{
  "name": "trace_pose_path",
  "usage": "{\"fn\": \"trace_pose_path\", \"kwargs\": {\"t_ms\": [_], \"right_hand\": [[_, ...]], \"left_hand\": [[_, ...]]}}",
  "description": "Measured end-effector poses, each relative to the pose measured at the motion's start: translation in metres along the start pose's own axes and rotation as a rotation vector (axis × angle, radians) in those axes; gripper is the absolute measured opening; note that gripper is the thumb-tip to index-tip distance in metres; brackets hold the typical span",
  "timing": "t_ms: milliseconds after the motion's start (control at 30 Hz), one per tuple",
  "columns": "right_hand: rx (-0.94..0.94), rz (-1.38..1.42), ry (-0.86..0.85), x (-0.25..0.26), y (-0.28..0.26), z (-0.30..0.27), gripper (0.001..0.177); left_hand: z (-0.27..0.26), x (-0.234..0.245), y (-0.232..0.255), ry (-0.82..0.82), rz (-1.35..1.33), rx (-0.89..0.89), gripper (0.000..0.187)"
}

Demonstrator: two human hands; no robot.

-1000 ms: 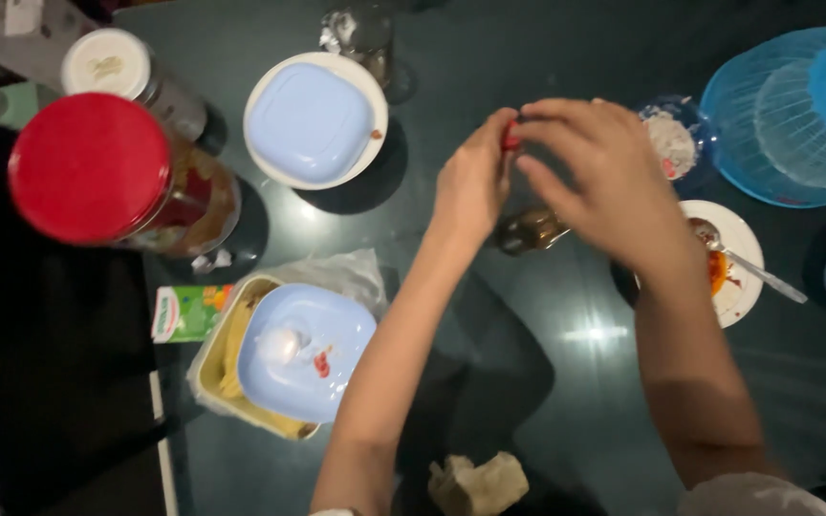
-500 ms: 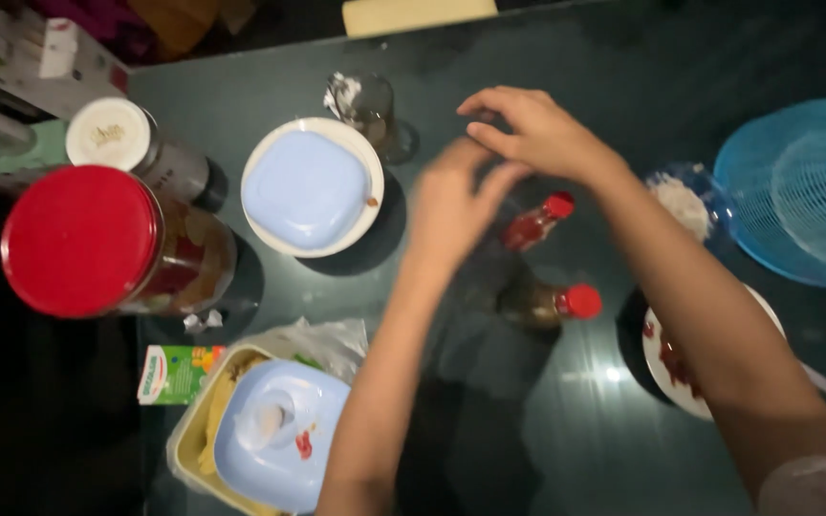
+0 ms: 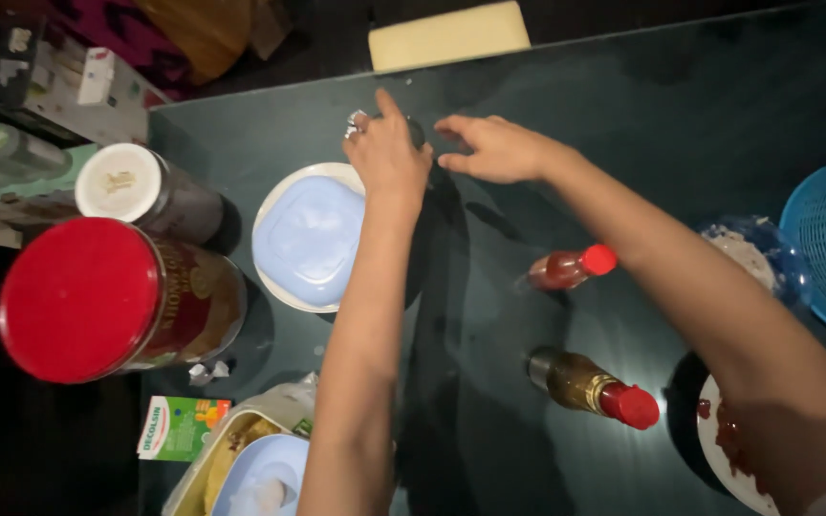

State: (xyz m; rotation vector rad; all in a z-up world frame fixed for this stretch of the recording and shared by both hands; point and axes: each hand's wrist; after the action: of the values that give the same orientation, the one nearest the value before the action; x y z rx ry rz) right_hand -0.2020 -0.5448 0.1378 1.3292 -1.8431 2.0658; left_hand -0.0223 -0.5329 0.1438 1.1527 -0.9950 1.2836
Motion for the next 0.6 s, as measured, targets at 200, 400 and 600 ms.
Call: {"fn": "trace_pose_path", "kwargs": {"t_ms": [200, 400, 600], "right_hand": [[-0.069, 0.017, -0.030, 0.014, 0.025, -0.022, 0.077], [-0.274, -0.088, -0.042, 0.052, 0.042, -0.090, 0.087], [-0.478, -0.217, -0.115, 0.070, 0.020, -0.139, 0.071]], "left_hand": [[-0.020, -0.004, 0.044, 0.068, -0.142, -0.153, 0.081], [-0.047, 0.005, 0.107, 0.033, -0.148, -0.255, 0.084], [-0.071, -0.001, 0.147, -0.017, -0.202, -0.381, 0.077]]}}
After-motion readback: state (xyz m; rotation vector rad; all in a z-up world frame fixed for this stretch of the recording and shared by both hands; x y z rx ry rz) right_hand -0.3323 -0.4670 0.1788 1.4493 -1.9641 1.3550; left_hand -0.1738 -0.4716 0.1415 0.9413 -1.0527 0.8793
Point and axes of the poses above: each hand's wrist, its own z-axis towards the middle knuckle, its own x-axis out of the back of the hand, y = z × x, and after that the axes turned 11 degrees about z, right-handed
